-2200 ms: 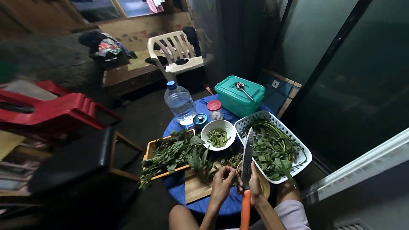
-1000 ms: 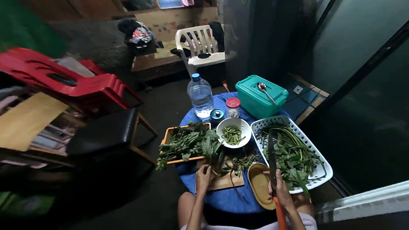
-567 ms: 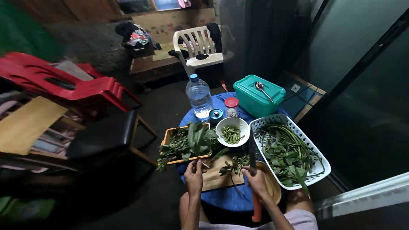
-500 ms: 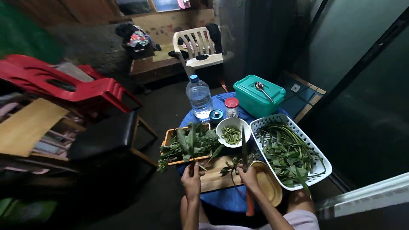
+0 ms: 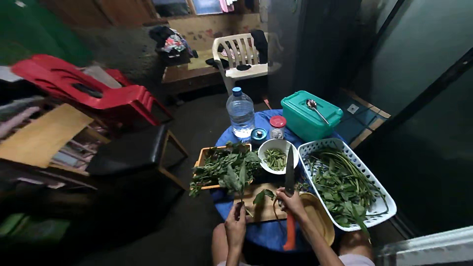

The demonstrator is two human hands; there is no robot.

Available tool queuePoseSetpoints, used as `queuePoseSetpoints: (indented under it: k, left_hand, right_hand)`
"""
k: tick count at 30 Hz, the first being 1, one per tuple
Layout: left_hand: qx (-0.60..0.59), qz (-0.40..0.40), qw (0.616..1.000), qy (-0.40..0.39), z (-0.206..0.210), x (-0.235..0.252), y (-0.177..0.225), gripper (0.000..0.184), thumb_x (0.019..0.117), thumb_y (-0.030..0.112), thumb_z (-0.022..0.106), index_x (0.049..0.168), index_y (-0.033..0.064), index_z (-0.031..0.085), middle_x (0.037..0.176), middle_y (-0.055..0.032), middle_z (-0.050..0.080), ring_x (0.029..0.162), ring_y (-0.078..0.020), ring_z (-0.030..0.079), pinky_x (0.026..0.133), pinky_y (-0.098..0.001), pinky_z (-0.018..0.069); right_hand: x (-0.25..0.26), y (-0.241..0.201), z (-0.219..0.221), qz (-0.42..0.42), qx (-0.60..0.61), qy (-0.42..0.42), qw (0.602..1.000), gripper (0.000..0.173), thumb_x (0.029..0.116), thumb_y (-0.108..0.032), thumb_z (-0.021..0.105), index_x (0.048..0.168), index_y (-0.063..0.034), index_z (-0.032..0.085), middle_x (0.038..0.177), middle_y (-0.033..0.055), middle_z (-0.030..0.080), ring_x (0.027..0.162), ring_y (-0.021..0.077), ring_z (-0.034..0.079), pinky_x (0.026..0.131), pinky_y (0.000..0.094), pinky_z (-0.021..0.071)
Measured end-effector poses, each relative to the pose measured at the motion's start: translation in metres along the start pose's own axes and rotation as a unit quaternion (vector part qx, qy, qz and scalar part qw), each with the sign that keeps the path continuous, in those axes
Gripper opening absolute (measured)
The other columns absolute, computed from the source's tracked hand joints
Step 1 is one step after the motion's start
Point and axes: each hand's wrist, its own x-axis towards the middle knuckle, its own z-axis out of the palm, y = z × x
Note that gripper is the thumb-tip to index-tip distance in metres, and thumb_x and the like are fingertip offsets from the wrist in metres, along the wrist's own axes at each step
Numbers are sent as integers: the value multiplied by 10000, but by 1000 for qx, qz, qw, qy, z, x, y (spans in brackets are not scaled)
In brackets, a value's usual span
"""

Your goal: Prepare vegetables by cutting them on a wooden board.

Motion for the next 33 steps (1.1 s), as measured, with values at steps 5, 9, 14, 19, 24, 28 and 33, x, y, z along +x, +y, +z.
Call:
queuePoseSetpoints:
  k: [5, 9, 14, 19, 24, 28, 33]
  left_hand:
    - [83, -30, 991, -101, 31, 13, 1, 341, 1025, 164, 620, 1293, -45, 648, 1200, -236, 693, 1044, -328, 708, 950, -495, 563]
    - [54, 35, 992, -108, 45, 11, 39, 332, 984, 169, 680, 1263, -12, 683, 1267, -220, 654, 1070, -298, 689, 938, -435, 568]
    - [-43, 152, 944, -291, 59, 2, 97, 199, 975, 172, 681, 1115, 54, 760, 1077, -53, 725, 947, -86, 692, 863, -263, 585]
    - [62, 147, 886, -436, 60, 5, 127, 232, 990, 241, 677, 1025, 25, 753, 912, -45, 728, 788, -71, 658, 772, -267, 547]
    - [86, 163, 891, -415, 61, -5, 126, 263, 1018, 233, 621, 1015, -11, 720, 844, -86, 690, 733, -123, 637, 730, -304, 539]
    - [-2, 46, 919, -391, 64, -13, 119, 206, 1027, 206, 600, 1047, 15, 676, 862, -20, 675, 689, -64, 624, 663, -241, 540]
    - [-153, -138, 898, -388, 63, -22, 118, 135, 1080, 91, 484, 1123, -20, 546, 980, -126, 745, 842, -210, 754, 799, -362, 631]
  right_hand:
    - [-45, -37, -51, -3, 182, -39, 983, 152, 987, -109, 629, 1097, -9, 658, 543, -38, 494, 429, 58, 472, 466, 235, 483]
    - [-68, -49, -71, -12, 212, -26, 977, 109, 990, -92, 612, 1064, -24, 652, 525, -51, 484, 414, 41, 461, 453, 215, 478]
    - [-80, -44, -77, -24, 152, -66, 986, 163, 959, -138, 662, 1068, -16, 657, 567, -33, 530, 434, 49, 489, 461, 221, 490]
    - [-86, -43, -80, -13, 76, -102, 992, 146, 984, -159, 639, 1062, -37, 656, 625, -19, 578, 468, 67, 525, 493, 245, 517]
    - [-83, -42, -84, -11, -42, -114, 993, 176, 928, -174, 692, 1049, -50, 658, 690, -7, 604, 519, 87, 548, 533, 279, 518]
    - [-79, -41, -81, -34, -104, -81, 991, 180, 900, -184, 708, 1024, -56, 680, 705, 7, 616, 521, 93, 557, 538, 292, 527]
    - [-77, -36, -80, -66, -129, -65, 987, 214, 906, -209, 729, 1053, -56, 695, 733, 9, 637, 529, 80, 567, 534, 273, 530]
